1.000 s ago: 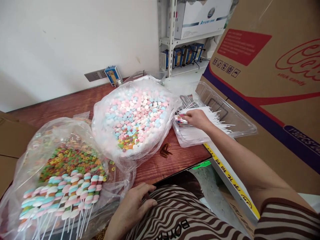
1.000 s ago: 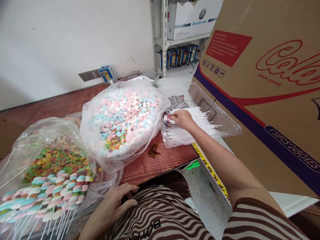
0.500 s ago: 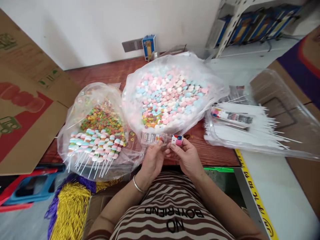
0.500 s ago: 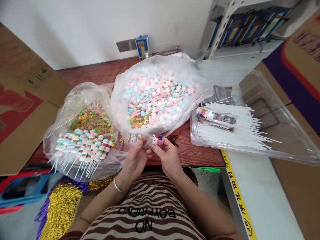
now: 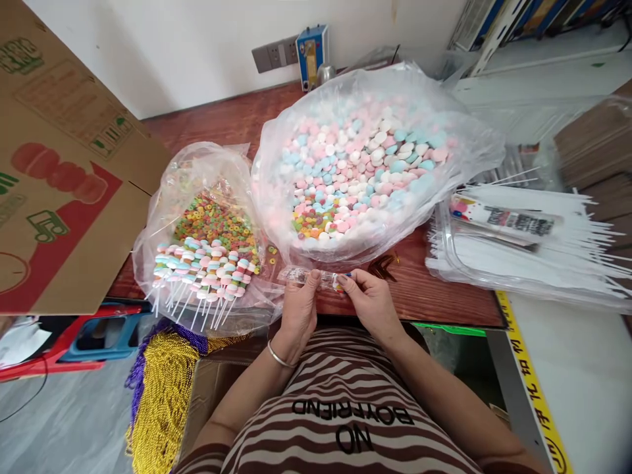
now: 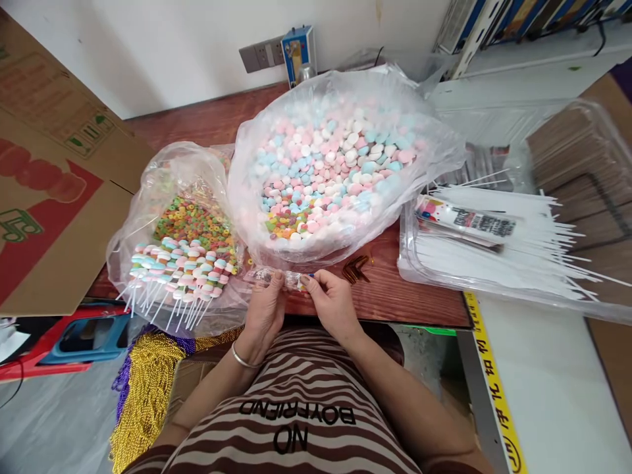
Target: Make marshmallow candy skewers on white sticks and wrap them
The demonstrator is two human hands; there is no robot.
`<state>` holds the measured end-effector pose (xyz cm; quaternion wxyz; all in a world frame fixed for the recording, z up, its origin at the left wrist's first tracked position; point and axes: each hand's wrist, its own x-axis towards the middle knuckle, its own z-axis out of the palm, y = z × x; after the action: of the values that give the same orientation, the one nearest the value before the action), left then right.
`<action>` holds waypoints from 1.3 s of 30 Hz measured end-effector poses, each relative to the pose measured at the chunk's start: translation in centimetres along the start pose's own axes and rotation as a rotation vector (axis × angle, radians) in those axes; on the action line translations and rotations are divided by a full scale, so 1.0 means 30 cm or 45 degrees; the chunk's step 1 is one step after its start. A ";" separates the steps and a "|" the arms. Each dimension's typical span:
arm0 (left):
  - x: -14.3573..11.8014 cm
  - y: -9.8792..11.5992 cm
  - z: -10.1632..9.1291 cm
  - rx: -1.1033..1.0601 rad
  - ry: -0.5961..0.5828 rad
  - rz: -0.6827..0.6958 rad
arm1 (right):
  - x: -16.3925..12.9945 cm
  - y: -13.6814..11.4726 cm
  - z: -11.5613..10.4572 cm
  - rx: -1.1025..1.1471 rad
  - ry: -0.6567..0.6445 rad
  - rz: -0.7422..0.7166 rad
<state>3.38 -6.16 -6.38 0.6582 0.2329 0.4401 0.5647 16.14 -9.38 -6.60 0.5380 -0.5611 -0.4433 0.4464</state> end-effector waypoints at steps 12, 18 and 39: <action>-0.001 0.006 -0.008 -0.052 0.001 -0.143 | -0.004 -0.010 0.000 -0.014 0.012 -0.031; 0.019 -0.006 -0.036 -0.207 -0.082 -0.241 | -0.007 -0.024 -0.026 0.162 -0.080 -0.017; 0.010 0.005 -0.034 0.089 -0.156 -0.190 | 0.019 -0.013 -0.046 -0.607 -0.109 -0.675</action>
<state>2.42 -6.05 -6.86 0.7155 0.2564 0.4346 0.4831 17.59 -9.11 -6.18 0.4702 -0.5171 -0.6871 0.1984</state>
